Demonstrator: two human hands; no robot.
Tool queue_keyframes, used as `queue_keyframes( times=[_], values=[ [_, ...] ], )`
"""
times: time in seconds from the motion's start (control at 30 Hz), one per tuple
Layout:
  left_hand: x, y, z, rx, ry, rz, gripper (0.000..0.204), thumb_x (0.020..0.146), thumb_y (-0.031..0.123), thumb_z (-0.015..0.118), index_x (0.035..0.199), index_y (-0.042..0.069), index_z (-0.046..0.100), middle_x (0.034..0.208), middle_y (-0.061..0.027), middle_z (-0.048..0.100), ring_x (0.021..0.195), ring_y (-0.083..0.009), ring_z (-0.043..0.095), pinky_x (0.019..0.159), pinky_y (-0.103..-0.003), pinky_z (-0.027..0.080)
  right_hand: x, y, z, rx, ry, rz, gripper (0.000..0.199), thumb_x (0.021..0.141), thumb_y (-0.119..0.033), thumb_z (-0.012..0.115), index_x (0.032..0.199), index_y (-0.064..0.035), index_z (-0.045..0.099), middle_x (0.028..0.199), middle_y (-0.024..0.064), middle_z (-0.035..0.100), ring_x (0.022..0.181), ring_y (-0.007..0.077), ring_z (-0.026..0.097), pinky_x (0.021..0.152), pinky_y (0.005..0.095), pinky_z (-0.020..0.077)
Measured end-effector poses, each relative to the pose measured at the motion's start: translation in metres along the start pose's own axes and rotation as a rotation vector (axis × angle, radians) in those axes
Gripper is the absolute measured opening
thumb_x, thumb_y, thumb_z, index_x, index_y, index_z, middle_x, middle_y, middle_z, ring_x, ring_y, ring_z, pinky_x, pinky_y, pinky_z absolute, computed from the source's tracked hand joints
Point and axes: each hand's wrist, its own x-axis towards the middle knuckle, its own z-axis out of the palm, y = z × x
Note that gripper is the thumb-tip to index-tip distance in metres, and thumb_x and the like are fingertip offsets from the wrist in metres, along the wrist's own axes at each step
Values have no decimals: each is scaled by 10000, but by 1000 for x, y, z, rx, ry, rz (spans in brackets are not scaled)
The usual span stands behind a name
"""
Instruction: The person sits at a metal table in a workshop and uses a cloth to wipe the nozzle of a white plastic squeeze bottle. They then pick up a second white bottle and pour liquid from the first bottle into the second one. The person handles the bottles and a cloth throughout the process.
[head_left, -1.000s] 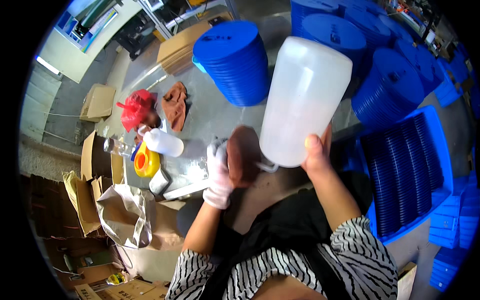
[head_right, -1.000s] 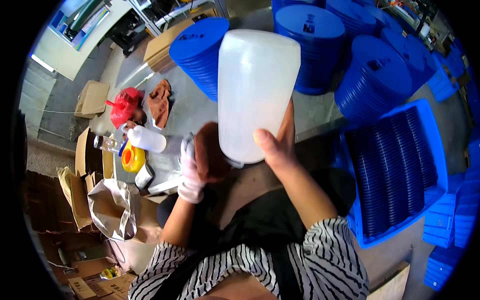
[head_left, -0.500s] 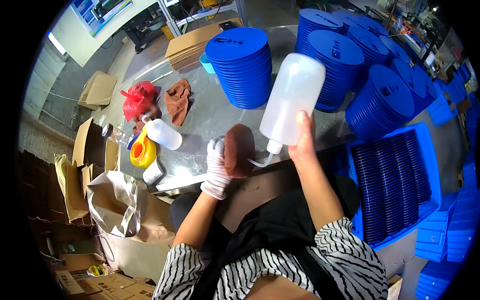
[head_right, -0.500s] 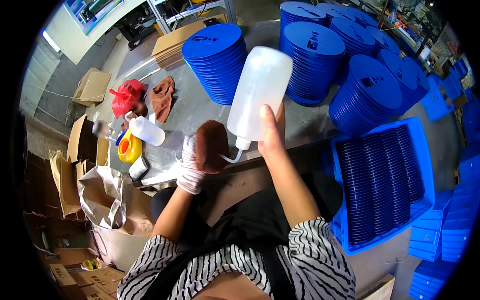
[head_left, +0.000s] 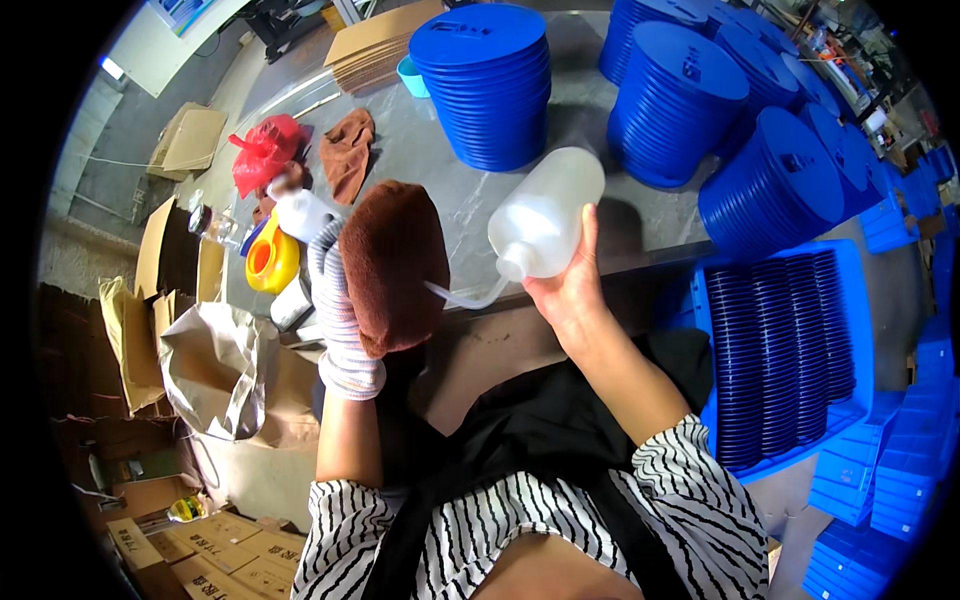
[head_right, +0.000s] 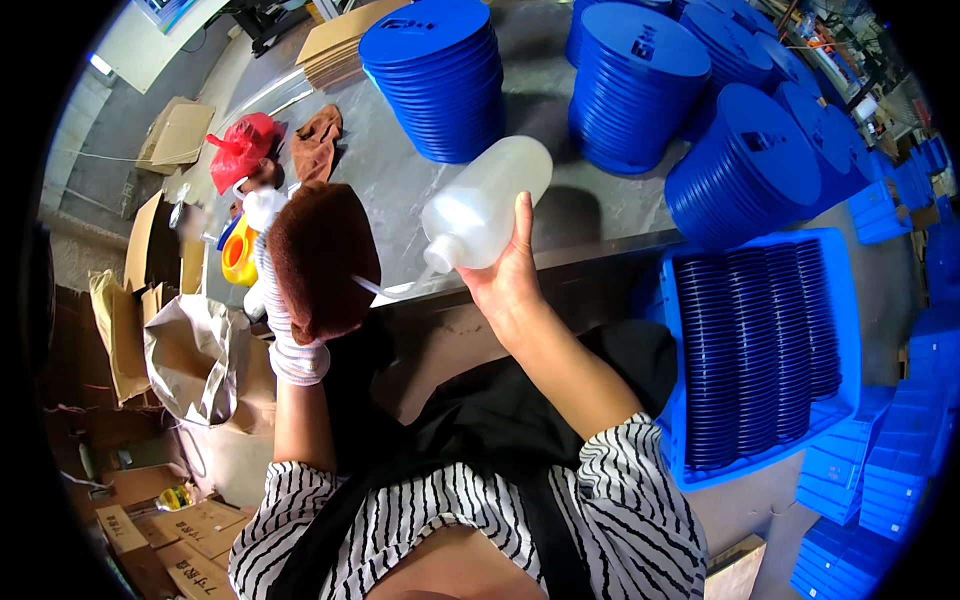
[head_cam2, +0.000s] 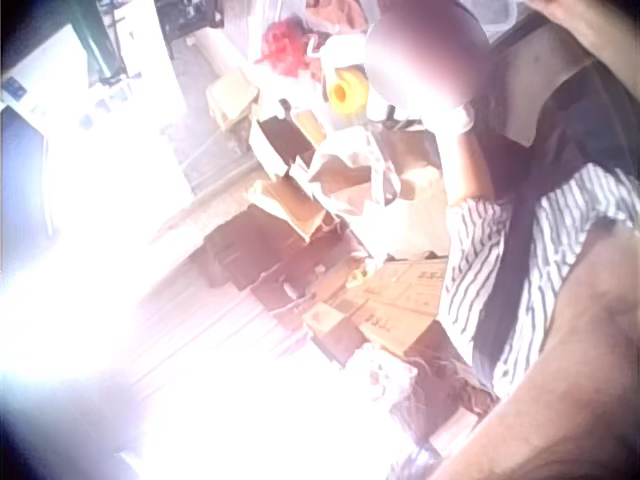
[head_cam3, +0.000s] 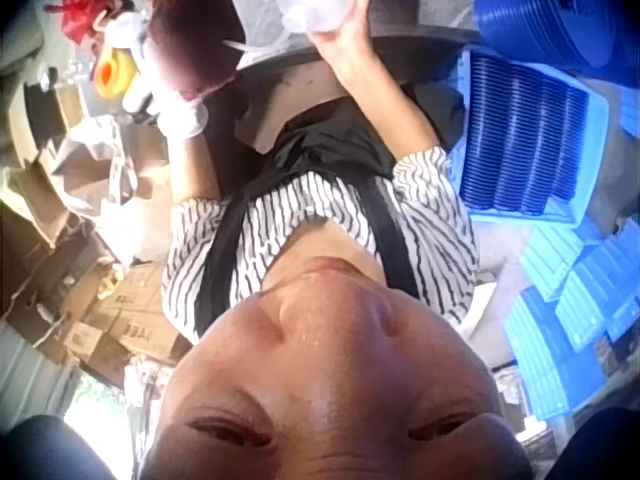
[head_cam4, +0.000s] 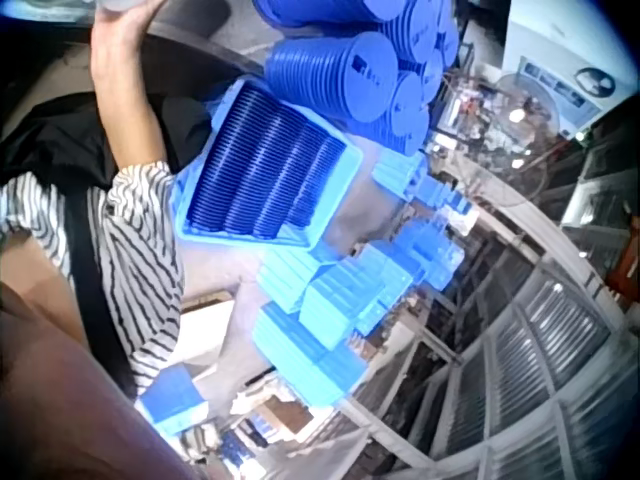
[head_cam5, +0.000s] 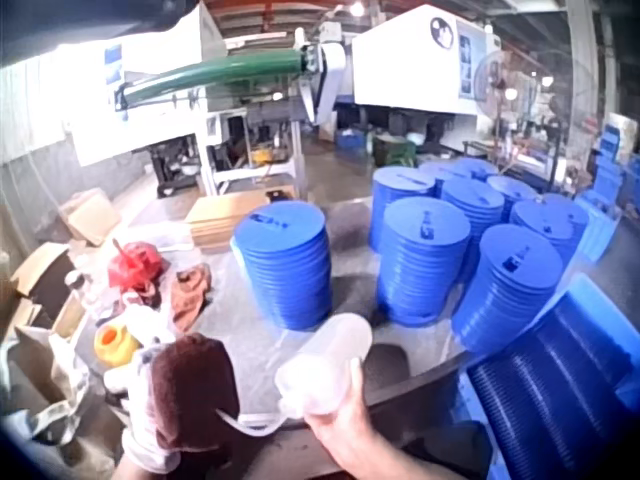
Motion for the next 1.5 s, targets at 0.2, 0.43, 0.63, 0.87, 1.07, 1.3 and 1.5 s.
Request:
queue_keyframes(
  times=[0.2,0.43,0.63,0.87,1.07,1.3,1.5],
  values=[
    [23,46,37,1096,-167,610,327,788,126,675,1099,61,602,1040,-87,585,978,-239,565,908,-365,446,2,21,5,121,-65,188,701,884,-683,446,1347,-156,448,1320,76,511,1212,267,505,1001,501,438],
    [48,99,118,2023,-675,1362,465,649,175,719,1103,143,627,1030,-84,580,1032,-334,546,1001,-512,395,-2,34,22,321,-32,284,669,940,-654,332,1336,-128,449,1346,74,473,1235,297,483,1061,499,425],
    [98,95,146,2086,-919,1519,452,650,165,726,1091,147,631,1054,-84,583,1051,-307,556,985,-460,425,5,35,29,451,13,274,730,948,-659,253,1358,-78,419,1353,145,453,1236,368,471,1053,504,444],
    [122,86,194,2029,-1136,1536,249,737,126,638,986,142,636,892,-61,568,894,-258,558,844,-404,455,23,33,26,599,-60,360,865,899,-727,286,1394,-21,361,1335,286,419,1157,441,535,920,461,550],
    [147,76,188,2061,-1110,1536,203,754,132,606,953,157,630,892,-62,575,887,-263,557,798,-397,455,19,27,25,426,-15,449,1012,842,-809,217,1379,38,353,1257,296,503,1111,427,573,887,446,561],
    [163,72,184,2127,-1088,1556,120,752,164,601,871,160,582,854,-47,560,854,-255,555,819,-407,440,11,26,-2,69,-122,411,1048,809,-839,192,1299,49,459,1050,188,642,996,332,620,747,352,547],
    [167,73,171,2060,-1000,1560,151,755,184,598,902,163,572,912,-46,570,913,-254,555,873,-426,427,3,-9,-25,-149,4,100,645,956,-623,359,979,-47,646,671,15,610,597,131,561,513,244,439]
  ],
)
